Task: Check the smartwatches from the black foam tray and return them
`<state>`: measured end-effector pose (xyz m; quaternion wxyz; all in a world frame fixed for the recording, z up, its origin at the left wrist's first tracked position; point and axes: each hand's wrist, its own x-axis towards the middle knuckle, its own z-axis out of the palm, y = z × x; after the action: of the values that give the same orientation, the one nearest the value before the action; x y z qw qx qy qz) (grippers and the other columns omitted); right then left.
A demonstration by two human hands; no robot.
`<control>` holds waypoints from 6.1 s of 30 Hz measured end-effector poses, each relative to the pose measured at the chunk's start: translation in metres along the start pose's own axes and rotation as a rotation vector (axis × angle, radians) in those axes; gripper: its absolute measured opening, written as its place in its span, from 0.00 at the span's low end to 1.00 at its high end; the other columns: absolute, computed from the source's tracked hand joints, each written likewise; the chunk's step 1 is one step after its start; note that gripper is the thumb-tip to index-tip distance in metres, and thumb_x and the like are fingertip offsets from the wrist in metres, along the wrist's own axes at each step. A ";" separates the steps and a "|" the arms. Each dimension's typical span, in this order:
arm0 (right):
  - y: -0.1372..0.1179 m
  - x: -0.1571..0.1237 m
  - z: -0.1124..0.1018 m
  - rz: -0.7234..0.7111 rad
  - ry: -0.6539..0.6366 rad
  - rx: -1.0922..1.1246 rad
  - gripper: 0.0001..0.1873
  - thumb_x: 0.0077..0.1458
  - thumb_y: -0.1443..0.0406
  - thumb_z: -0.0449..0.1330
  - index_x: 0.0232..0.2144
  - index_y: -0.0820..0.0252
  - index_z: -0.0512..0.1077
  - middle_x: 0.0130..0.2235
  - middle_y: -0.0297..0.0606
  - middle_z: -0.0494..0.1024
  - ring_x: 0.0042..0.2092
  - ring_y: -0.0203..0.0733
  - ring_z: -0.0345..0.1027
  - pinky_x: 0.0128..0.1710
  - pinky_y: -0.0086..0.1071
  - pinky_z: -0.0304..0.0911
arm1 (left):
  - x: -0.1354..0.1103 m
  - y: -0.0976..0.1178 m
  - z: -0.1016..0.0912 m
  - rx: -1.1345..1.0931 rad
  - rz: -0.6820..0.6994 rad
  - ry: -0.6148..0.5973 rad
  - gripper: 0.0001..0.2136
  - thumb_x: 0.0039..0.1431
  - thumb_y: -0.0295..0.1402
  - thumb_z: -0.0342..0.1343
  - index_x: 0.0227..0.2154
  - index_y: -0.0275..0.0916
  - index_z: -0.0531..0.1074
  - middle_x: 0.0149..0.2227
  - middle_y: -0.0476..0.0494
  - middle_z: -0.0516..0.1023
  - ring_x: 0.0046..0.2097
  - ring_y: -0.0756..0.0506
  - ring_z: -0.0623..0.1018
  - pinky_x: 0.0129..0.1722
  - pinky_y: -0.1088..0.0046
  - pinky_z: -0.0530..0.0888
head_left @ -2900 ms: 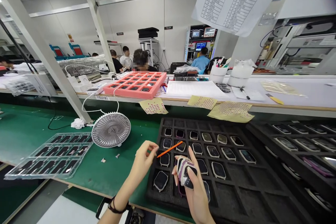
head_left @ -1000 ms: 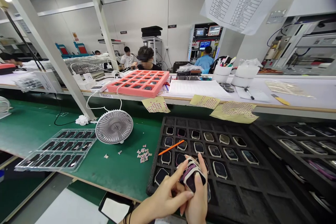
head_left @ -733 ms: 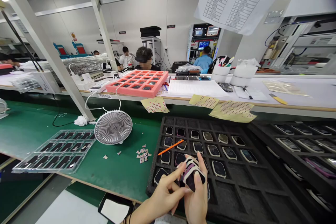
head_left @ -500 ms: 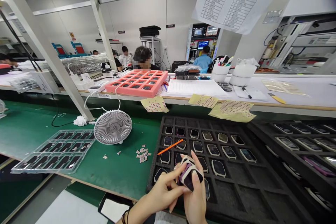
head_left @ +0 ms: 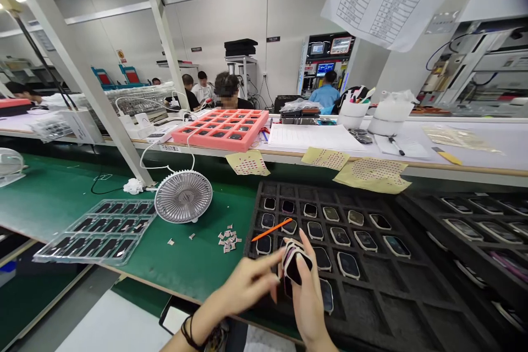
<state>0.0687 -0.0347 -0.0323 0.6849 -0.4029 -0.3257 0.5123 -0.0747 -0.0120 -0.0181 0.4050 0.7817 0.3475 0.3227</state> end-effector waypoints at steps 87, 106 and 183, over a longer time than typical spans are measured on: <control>0.005 -0.006 -0.001 -0.138 0.107 -0.086 0.28 0.57 0.54 0.53 0.59 0.48 0.57 0.57 0.40 0.65 0.57 0.50 0.59 0.54 0.44 0.56 | 0.026 0.043 0.048 -0.354 -0.056 0.602 0.09 0.55 0.37 0.58 0.35 0.40 0.80 0.30 0.43 0.73 0.33 0.47 0.73 0.33 0.73 0.73; -0.027 0.024 -0.043 -0.153 0.050 -0.193 0.33 0.57 0.51 0.52 0.62 0.50 0.50 0.60 0.41 0.60 0.60 0.49 0.55 0.60 0.45 0.48 | 0.049 0.034 0.064 -0.319 0.106 0.210 0.15 0.61 0.37 0.50 0.50 0.44 0.71 0.57 0.41 0.64 0.63 0.38 0.57 0.61 0.51 0.56; -0.059 0.037 -0.124 0.211 -0.106 -0.162 0.25 0.27 0.61 0.75 0.33 0.63 0.78 0.32 0.47 0.82 0.36 0.56 0.76 0.35 0.43 0.72 | 0.061 0.078 0.027 -0.941 -0.349 0.011 0.13 0.45 0.28 0.55 0.36 0.41 0.74 0.32 0.47 0.65 0.30 0.52 0.66 0.24 0.78 0.60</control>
<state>0.2111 -0.0347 -0.0365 0.5744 -0.4613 -0.3573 0.5741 0.0024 -0.0073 0.0503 0.7598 0.4429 0.2921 0.3759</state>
